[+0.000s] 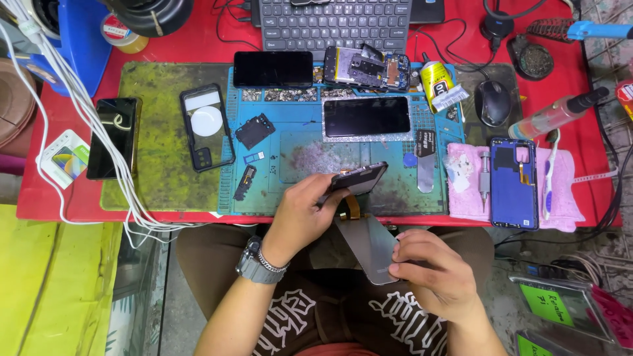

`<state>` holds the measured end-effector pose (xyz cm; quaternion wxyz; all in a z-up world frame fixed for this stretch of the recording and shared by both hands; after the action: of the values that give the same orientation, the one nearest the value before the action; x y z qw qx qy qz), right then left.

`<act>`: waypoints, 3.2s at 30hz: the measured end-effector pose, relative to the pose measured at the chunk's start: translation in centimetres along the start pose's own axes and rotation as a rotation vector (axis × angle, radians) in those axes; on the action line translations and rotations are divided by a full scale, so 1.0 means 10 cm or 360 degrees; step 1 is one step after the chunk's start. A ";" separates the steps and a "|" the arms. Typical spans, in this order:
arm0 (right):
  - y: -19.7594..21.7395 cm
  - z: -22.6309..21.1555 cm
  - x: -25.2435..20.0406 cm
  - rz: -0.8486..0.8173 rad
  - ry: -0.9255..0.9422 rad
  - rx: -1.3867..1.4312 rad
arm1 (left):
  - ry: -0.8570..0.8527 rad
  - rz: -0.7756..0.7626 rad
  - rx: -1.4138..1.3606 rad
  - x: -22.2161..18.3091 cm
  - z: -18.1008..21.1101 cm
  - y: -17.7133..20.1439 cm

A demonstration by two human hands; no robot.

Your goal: Installing a new screen onto a mobile phone frame and adjusting internal ribbon cables using tweezers.

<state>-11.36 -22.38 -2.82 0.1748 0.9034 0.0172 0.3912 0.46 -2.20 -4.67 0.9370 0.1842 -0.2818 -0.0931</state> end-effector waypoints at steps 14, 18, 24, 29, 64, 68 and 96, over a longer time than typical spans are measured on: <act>0.41 -0.10 -0.26 0.0309 -0.0055 0.0112 | 0.0541 0.0523 0.0107 -0.09 -0.56 0.38; 0.51 0.05 -0.36 0.0511 -0.0148 -0.0021 | 0.0703 0.0753 0.0148 -0.16 -0.68 0.56; 0.68 0.29 -0.65 0.0803 -0.0281 0.0031 | 0.0659 0.1014 -0.0162 -0.32 -0.66 0.83; 0.75 0.56 -0.95 0.1179 -0.0740 0.0223 | 0.0928 0.1213 -0.0705 -0.74 -0.86 1.17; 0.41 0.86 -1.19 0.1102 -0.1174 0.1372 | 0.1736 0.0467 -0.1104 -0.52 -0.74 -0.10; 0.46 0.77 -1.15 0.1148 -0.1138 0.1402 | 0.1929 0.0576 -0.1469 -0.38 -0.55 -0.52; -0.24 0.17 -0.22 -0.0011 -0.1056 0.0112 | 0.0681 -0.0456 -0.0462 -0.44 0.51 0.02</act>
<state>-11.37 -20.98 -6.26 0.1409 0.9869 -0.0242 0.0743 -6.01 -2.25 -2.85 0.9690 0.1016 -0.0328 -0.2229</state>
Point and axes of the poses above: each hand's wrist, its own x-axis towards the middle knuckle, its own y-axis out of the back of the hand, z = x × y, the point moved 5 cm from there along x, towards the middle knuckle, and after that the axes turned 7 degrees about z, right-handed, at the moved point
